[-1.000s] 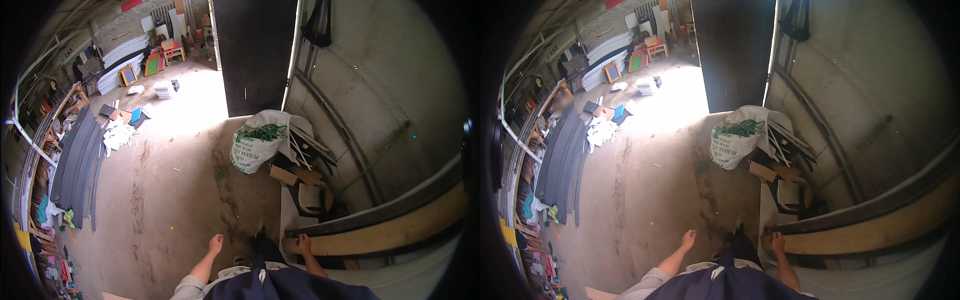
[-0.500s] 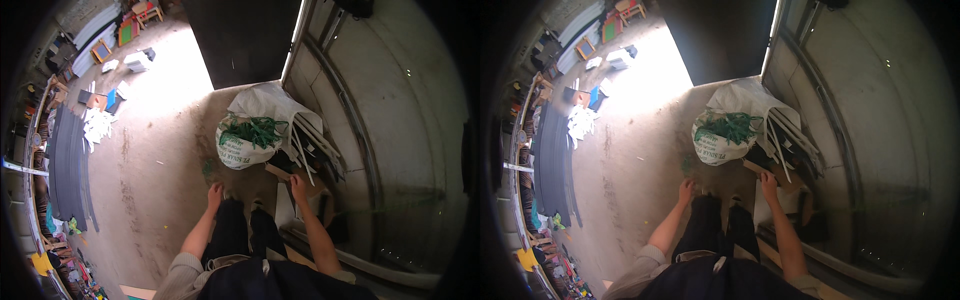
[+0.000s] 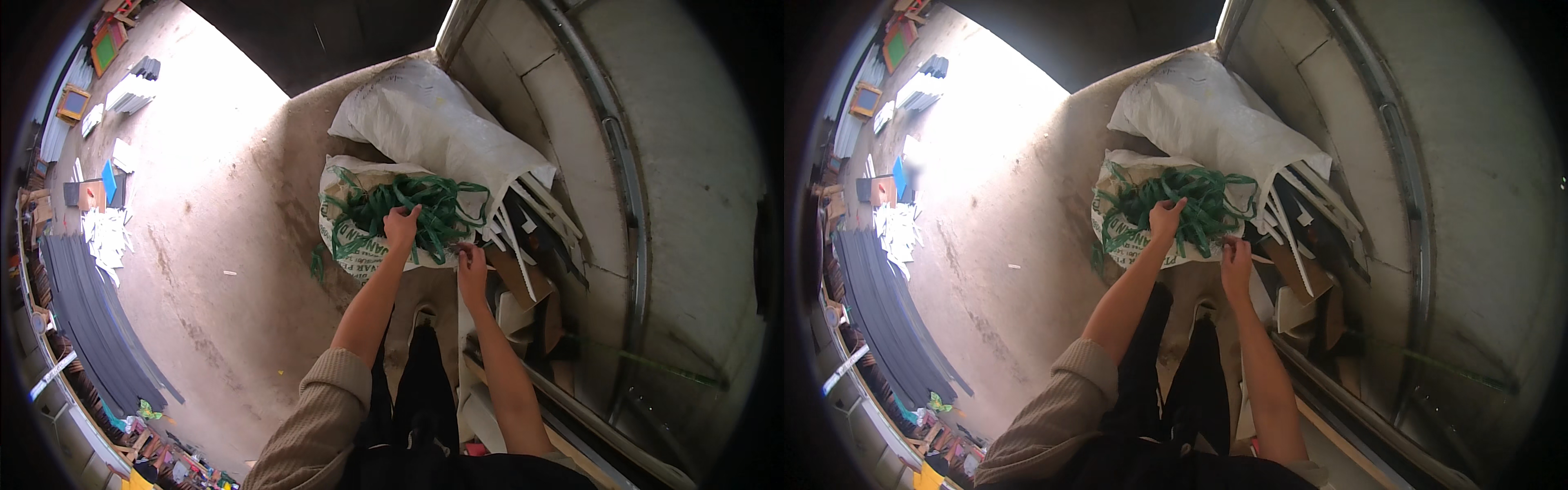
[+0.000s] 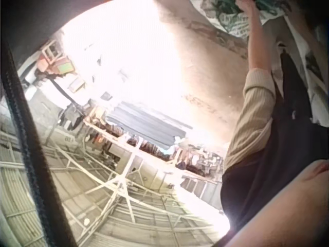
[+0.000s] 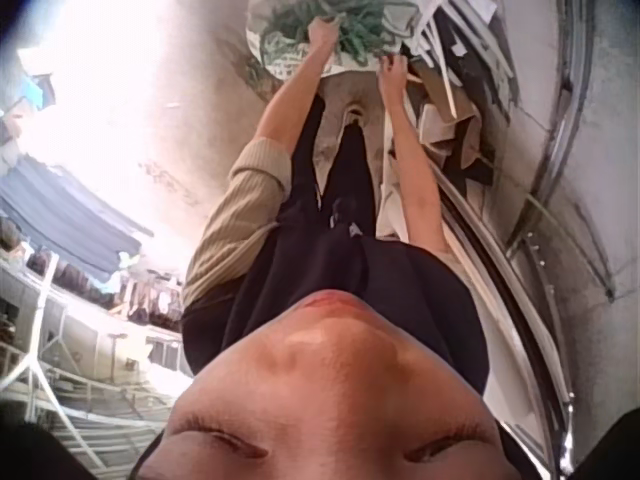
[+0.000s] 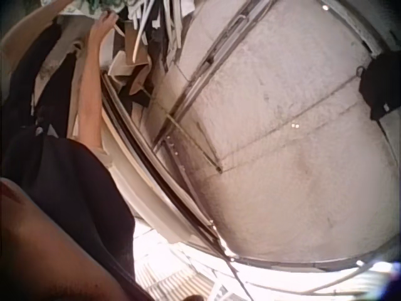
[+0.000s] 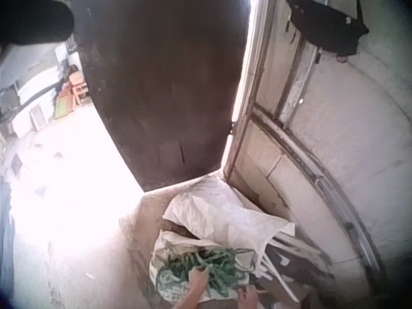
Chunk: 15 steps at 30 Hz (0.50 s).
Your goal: The person retrieves a green strap from a sack, then sits on the floor and uses red scissors to cut the strap into multiple smaller pieces. The person handles the strap and scissors throughout the process.
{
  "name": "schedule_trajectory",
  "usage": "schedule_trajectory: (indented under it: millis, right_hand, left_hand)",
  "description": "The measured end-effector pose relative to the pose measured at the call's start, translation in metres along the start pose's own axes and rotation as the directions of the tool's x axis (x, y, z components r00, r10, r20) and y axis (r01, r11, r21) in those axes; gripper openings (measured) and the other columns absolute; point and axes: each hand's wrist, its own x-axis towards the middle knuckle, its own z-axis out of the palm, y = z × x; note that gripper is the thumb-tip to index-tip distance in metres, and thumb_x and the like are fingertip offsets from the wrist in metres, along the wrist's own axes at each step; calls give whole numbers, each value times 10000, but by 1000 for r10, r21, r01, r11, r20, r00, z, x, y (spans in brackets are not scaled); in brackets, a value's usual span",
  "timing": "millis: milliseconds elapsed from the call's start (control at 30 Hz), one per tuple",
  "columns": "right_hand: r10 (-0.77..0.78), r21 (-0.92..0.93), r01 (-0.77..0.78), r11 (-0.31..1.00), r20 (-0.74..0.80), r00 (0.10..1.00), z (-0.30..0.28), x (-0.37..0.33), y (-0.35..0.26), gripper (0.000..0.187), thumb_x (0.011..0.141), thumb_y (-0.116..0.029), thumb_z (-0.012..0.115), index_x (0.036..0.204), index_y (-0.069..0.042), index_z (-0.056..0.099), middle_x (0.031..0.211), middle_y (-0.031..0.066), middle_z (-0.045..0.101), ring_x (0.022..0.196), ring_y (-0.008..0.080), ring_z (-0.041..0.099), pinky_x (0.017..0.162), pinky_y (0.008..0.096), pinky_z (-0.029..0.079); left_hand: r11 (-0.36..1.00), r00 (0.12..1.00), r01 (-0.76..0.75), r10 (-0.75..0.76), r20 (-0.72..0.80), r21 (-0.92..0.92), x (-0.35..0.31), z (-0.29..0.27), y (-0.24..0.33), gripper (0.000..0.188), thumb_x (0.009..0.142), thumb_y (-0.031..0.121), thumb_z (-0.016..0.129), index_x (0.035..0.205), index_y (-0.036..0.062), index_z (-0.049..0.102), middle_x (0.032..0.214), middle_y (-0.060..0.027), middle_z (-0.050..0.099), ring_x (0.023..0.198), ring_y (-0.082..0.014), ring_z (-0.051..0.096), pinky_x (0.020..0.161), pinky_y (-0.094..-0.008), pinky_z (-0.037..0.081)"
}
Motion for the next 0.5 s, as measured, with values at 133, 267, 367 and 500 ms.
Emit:
schedule_trajectory:
  millis: [133, 267, 367, 500]
  right_hand:
    - [-221, -248, 192, 950, -94, 971, 20, 17, -17, 310, 764, -40, 537, 1066, -25, 471, 1109, 156, 407, 933, 313, 451, 787, 422, 366]
    - [-425, -331, 401, 854, 2, 905, 21, 32, -56, 319, 719, -75, 607, 1022, -63, 506, 1144, 121, 420, 988, 343, 424, 805, 474, 335]
    - [-614, -397, 609, 687, 131, 778, 16, 38, -77, 214, 751, -98, 592, 952, -61, 526, 978, 108, 525, 875, 313, 487, 744, 412, 385]
    - [-251, 62, 244, 968, 307, 918, -12, 33, -100, 75, 832, -72, 496, 875, -11, 500, 691, 91, 523, 607, 213, 478, 599, 295, 394]
  left_hand:
    - [964, 988, -105, 129, 83, -245, 11, -2, -9, 360, 838, 317, 541, 991, -4, 481, 898, -132, 560, 832, -239, 546, 763, -377, 433]
    - [634, 899, 105, 269, 345, -766, -27, -39, 17, 235, 890, 225, 468, 989, 28, 386, 851, -98, 568, 744, -165, 554, 713, -332, 470]
    - [690, 909, 59, 261, 324, -721, -57, -70, 38, 180, 905, 199, 429, 980, 52, 358, 802, -67, 545, 694, -133, 540, 695, -280, 479]
    - [586, 936, -26, 298, 186, -810, -77, -122, 70, 180, 912, 207, 422, 983, 54, 360, 665, -12, 447, 563, -83, 432, 601, -252, 443]
